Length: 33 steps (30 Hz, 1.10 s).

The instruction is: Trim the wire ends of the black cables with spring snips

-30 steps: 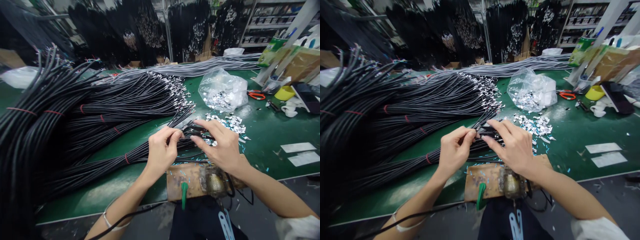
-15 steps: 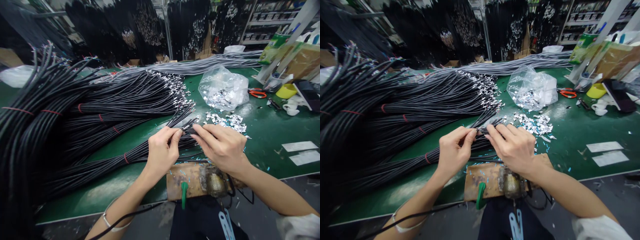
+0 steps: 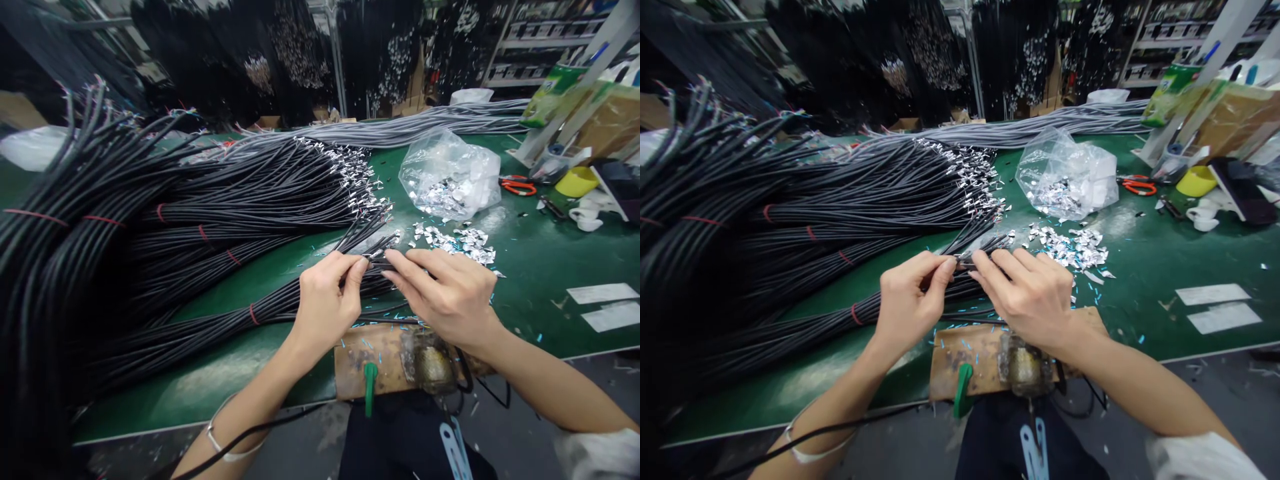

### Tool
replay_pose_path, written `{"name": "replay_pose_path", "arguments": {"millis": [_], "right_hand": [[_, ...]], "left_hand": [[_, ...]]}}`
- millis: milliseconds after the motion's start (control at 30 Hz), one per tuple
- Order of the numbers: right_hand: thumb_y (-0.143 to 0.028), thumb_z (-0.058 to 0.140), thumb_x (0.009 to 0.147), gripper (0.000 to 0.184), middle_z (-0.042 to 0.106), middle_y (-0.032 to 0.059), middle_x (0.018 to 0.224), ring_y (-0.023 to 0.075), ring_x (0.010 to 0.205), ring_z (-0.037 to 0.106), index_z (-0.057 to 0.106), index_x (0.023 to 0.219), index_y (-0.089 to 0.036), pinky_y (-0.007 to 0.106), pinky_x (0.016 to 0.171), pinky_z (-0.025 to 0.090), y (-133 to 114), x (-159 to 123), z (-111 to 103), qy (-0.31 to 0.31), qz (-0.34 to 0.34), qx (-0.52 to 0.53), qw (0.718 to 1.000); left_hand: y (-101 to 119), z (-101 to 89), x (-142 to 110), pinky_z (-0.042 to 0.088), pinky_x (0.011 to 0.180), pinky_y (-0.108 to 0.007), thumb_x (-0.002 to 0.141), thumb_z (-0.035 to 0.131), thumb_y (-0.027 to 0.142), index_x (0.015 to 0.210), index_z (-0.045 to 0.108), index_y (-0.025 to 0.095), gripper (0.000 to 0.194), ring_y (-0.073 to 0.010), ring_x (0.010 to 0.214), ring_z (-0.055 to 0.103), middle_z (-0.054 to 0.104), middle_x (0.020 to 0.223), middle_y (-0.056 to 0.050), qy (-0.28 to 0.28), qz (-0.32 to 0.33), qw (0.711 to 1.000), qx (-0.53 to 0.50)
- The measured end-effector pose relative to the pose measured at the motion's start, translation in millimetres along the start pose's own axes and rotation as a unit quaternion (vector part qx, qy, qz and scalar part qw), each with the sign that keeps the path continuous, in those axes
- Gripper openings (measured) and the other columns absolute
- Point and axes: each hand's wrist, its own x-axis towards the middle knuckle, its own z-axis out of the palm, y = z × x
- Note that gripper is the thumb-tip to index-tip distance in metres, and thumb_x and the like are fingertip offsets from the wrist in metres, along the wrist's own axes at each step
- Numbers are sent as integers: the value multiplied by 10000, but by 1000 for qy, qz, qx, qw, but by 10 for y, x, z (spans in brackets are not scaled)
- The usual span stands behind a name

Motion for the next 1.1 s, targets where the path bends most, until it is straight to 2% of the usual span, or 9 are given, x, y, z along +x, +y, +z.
{"name": "replay_pose_path", "arguments": {"millis": [467,700,1100], "right_hand": [[-302,613,858,201,727,-7,788,111,618,583,700,1002,-192,282,550,316,0,-6,-28,-16,-5,-6,1000],[-257,629,845,196,726,-13,787,108,584,543,692,1017,-187,295,531,270,-2,-16,-32,-20,-30,-33,999],[-255,594,868,190,721,2,776,112,587,544,691,1009,-171,297,525,266,-11,-18,-42,-32,-32,-32,998]], "left_hand": [[13,-15,2,371,539,-220,883,502,191,783,652,135,188,-93,561,498,593,653,-13,-9,-3,1000,-2],[13,-16,12,364,539,-222,886,496,192,773,647,130,199,-94,556,502,593,642,-12,-21,4,1000,15],[14,-7,9,364,530,-225,886,489,191,749,640,144,210,-102,566,520,603,637,-11,-35,-6,999,17]]}}
